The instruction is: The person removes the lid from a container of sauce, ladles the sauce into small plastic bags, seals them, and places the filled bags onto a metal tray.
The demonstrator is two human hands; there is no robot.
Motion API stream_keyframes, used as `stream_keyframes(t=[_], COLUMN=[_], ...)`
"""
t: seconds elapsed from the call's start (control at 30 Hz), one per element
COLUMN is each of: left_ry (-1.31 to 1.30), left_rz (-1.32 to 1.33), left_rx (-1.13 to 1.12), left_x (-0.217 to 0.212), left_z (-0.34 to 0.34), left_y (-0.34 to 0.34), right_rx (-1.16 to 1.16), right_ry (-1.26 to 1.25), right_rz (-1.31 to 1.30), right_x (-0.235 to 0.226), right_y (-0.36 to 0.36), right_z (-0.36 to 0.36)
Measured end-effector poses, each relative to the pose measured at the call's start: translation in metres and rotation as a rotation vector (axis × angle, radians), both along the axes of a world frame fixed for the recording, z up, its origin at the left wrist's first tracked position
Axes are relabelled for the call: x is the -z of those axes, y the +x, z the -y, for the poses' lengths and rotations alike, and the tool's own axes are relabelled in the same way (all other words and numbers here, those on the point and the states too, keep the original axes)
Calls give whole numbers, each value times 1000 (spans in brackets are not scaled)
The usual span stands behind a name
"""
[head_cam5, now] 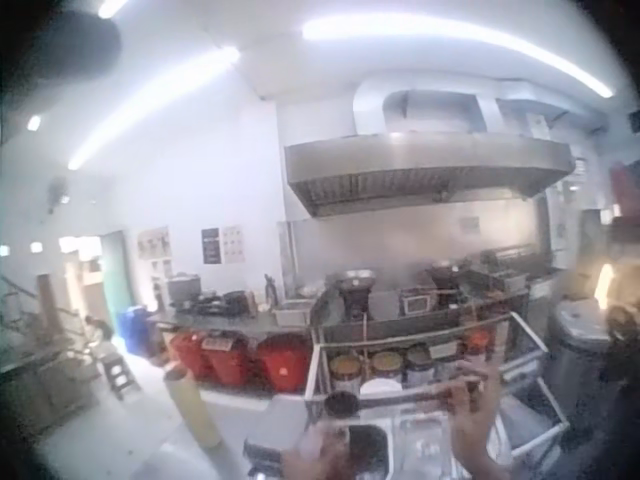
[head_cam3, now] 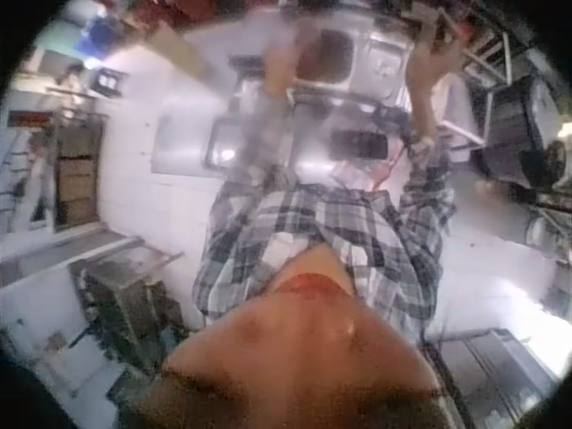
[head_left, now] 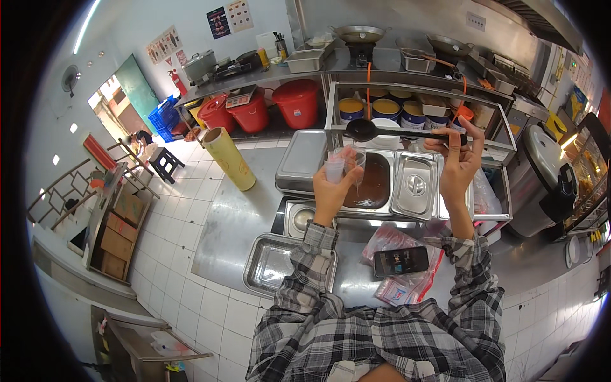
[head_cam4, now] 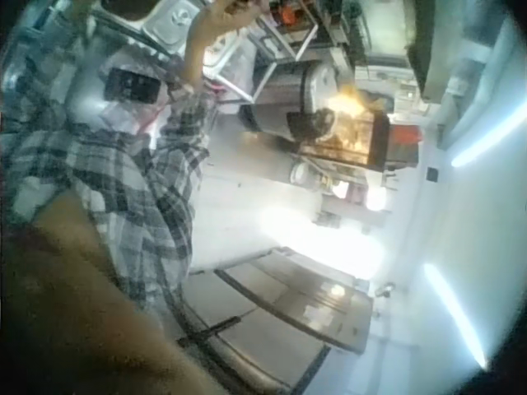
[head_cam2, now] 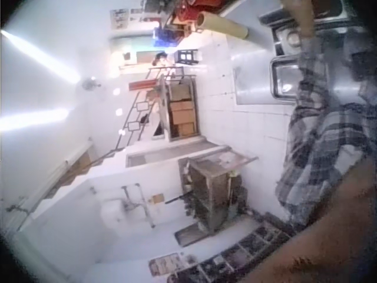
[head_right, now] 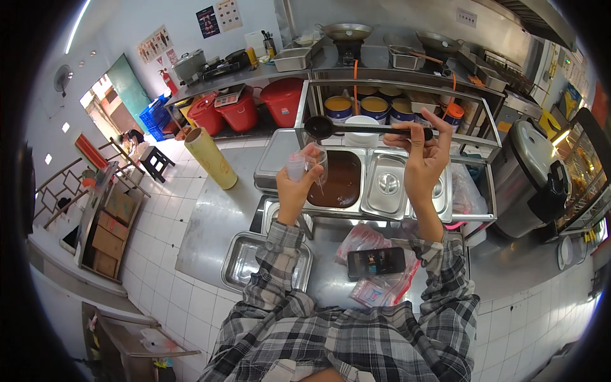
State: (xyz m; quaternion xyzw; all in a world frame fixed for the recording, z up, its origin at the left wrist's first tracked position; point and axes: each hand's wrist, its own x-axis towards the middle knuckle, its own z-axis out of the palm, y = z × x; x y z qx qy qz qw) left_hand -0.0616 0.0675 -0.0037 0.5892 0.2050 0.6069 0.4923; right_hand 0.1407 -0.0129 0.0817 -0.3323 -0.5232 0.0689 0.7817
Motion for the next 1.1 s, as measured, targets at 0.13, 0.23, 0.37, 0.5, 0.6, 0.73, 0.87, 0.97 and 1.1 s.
stream_keyframes(t=[0.13,0.23,0.37,0.5,0.6,0.73,0.87,0.97,1.1], left_ry=[-48,-33,-124,-194,-126,-128,5,100,85], left_rz=[14,-8,-28,6,-53,-144,-238,-236,-273], left_rx=[-30,-32,184,382,352,306,-113,-203,-240], left_x=[7,9,13,4,-1,-14,-13,-11,1], left_z=[10,20,33,53,57,67,76,90,107], left_y=[-10,-18,-39,-37,-37,-41,-45,-46,-52], right_rx=[22,-77,486,116,-380,-492,-587,-600,-531], right_ry=[-123,-318,-387,-383,-469,-471,-480,-451,-371], right_rz=[-86,-19,796,858,457,168,15,-22,-24], right_x=[30,68,65,34,30,31,21,29,58], right_y=[8,10,-21,-44,-54,-58,-58,-63,-79], right_z=[-3,-8,13,30,34,35,49,57,67])
